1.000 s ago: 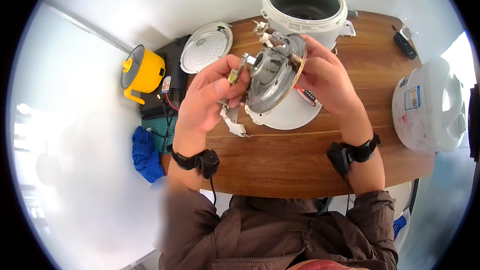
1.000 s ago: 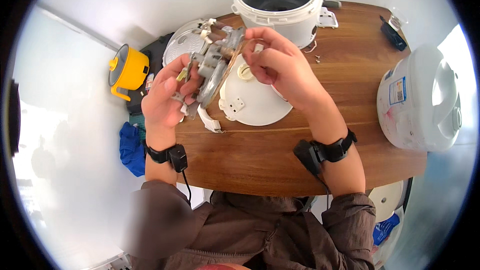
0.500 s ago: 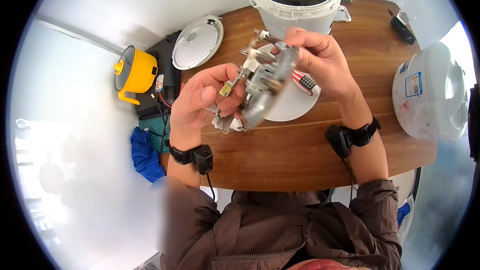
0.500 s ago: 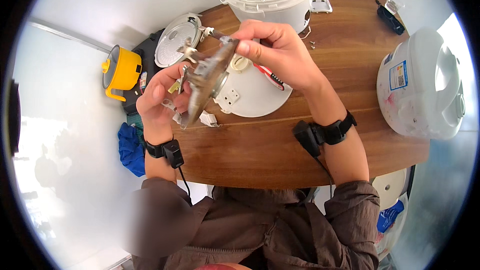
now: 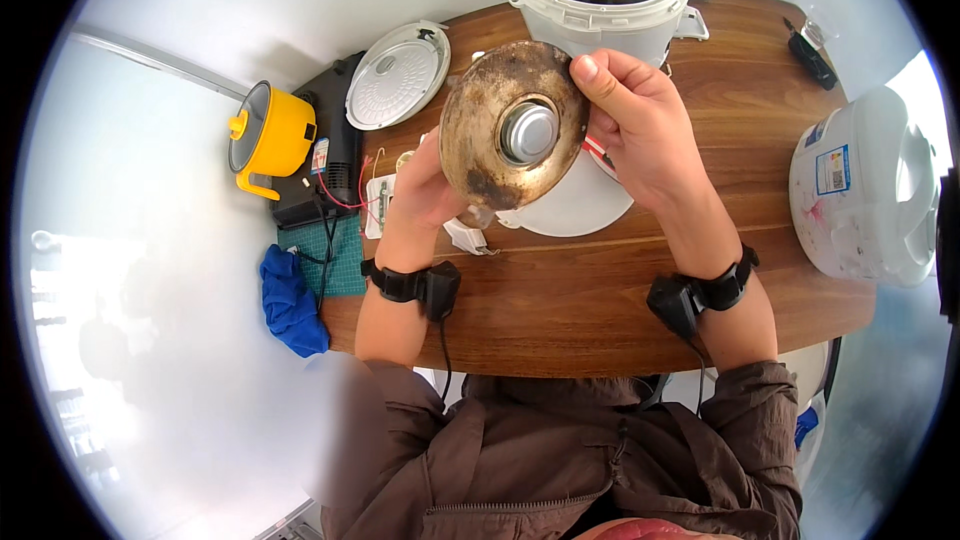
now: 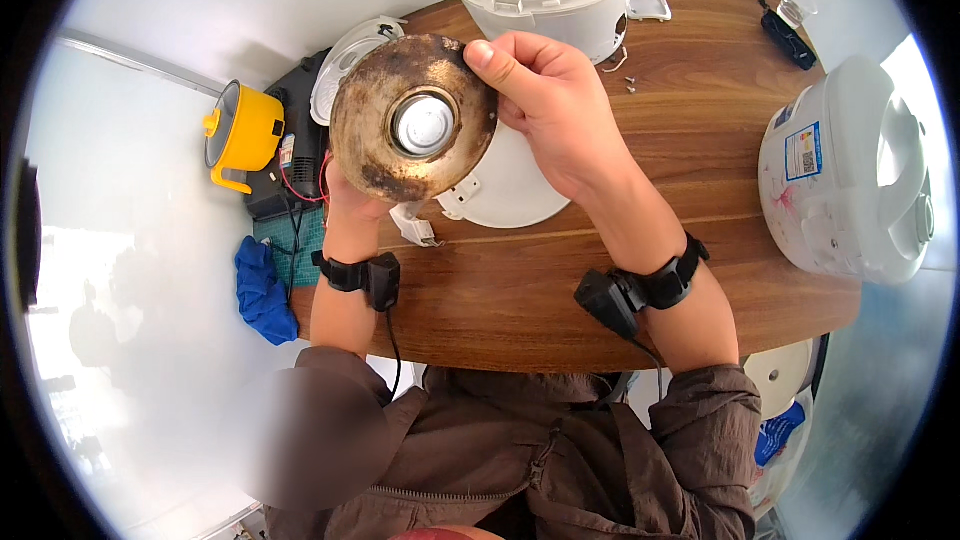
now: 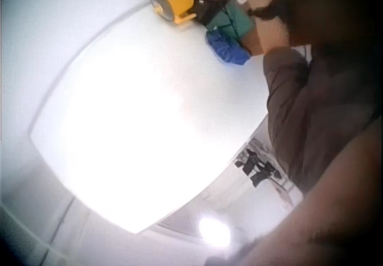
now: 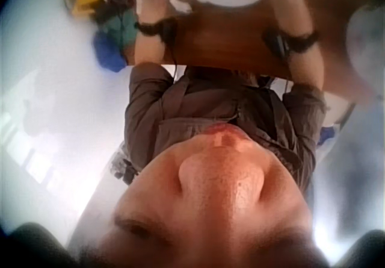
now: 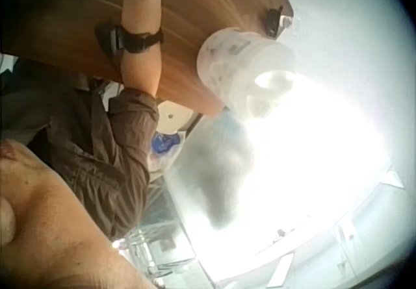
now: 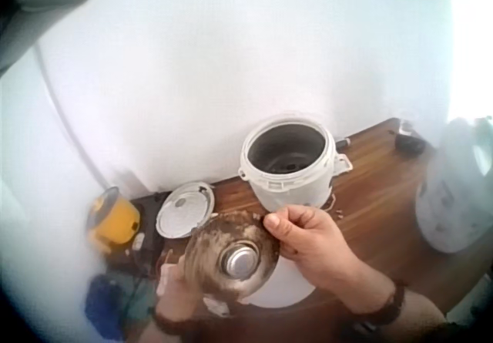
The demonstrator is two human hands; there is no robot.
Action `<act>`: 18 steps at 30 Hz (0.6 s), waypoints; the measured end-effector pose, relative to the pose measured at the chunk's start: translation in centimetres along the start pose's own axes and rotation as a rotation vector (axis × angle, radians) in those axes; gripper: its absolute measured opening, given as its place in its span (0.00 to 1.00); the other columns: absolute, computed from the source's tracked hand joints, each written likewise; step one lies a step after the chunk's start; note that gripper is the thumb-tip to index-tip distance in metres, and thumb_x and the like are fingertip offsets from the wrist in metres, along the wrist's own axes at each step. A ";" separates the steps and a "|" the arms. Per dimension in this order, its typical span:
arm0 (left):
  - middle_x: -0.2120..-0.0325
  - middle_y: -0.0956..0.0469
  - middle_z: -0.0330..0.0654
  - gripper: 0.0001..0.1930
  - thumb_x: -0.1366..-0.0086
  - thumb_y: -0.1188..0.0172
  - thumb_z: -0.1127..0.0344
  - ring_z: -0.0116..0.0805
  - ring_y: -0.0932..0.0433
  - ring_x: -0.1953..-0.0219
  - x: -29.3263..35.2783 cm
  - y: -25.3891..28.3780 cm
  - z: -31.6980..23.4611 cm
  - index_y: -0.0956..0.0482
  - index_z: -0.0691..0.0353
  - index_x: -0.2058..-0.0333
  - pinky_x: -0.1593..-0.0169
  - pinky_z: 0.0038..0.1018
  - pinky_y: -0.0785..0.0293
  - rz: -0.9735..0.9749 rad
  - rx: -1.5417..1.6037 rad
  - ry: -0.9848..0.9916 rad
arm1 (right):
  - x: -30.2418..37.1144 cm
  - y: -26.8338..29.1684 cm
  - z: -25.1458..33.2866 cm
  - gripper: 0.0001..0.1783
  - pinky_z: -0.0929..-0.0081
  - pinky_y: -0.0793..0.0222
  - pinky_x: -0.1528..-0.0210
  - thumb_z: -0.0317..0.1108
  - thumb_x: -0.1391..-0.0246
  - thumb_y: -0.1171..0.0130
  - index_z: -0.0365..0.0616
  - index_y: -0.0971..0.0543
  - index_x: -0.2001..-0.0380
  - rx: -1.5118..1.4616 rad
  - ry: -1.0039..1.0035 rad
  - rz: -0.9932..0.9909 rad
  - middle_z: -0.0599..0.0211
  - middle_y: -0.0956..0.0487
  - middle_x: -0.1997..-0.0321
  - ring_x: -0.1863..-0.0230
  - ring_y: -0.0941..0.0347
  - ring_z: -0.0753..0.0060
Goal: The person assembles a rice cooker by inserting the heating element into the base, connecting the control panel, and fitting the inner pot. The person handles the heating element, control panel, and inner pot sequentially.
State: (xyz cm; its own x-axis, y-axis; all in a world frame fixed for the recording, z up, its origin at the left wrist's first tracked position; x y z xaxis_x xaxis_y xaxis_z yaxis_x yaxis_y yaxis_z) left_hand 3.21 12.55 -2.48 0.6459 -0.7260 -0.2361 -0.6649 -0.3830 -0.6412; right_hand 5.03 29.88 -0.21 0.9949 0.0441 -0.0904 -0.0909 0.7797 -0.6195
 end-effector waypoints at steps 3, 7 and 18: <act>0.38 0.31 0.46 0.29 0.27 0.49 0.53 0.37 0.30 0.38 -0.3 0.7 0.4 0.38 0.65 0.34 0.37 0.36 0.31 -0.098 -0.176 0.027 | 0.1 0.3 0.5 0.13 0.86 0.54 0.78 0.40 0.37 0.37 0.44 0.21 0.72 0.023 0.027 -0.067 0.86 0.34 0.80 0.80 0.49 0.91; 0.37 0.34 0.47 0.30 0.25 0.52 0.55 0.36 0.34 0.35 -0.8 0.6 0.2 0.42 0.68 0.33 0.33 0.34 0.39 -0.152 -0.425 -0.012 | 0.1 1.1 1.4 0.13 0.86 0.55 0.79 0.40 0.37 0.37 0.42 0.20 0.70 0.053 0.102 -0.158 0.87 0.34 0.80 0.80 0.49 0.93; 0.37 0.36 0.53 0.37 0.30 0.46 0.57 0.40 0.35 0.36 -2.9 -8.0 -4.2 0.49 0.73 0.32 0.32 0.36 0.41 -0.168 -0.744 -0.533 | 1.1 1.3 3.5 0.13 0.87 0.57 0.80 0.39 0.36 0.38 0.41 0.20 0.70 0.132 0.250 -0.263 0.88 0.36 0.82 0.81 0.50 0.94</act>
State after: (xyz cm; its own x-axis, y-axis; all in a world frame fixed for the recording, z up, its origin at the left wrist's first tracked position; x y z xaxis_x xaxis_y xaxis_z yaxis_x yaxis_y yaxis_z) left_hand 5.08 15.29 6.40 0.7202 -0.3402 -0.6046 -0.4973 -0.8609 -0.1079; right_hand 6.15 33.07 1.62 0.9408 -0.3089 -0.1397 0.1883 0.8188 -0.5424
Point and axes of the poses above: each hand's wrist, its own x-axis away from the middle knuckle, its own y-axis out of the back of the hand, z = x × y, the point moved 9 cm from there along -x, towards the middle knuckle
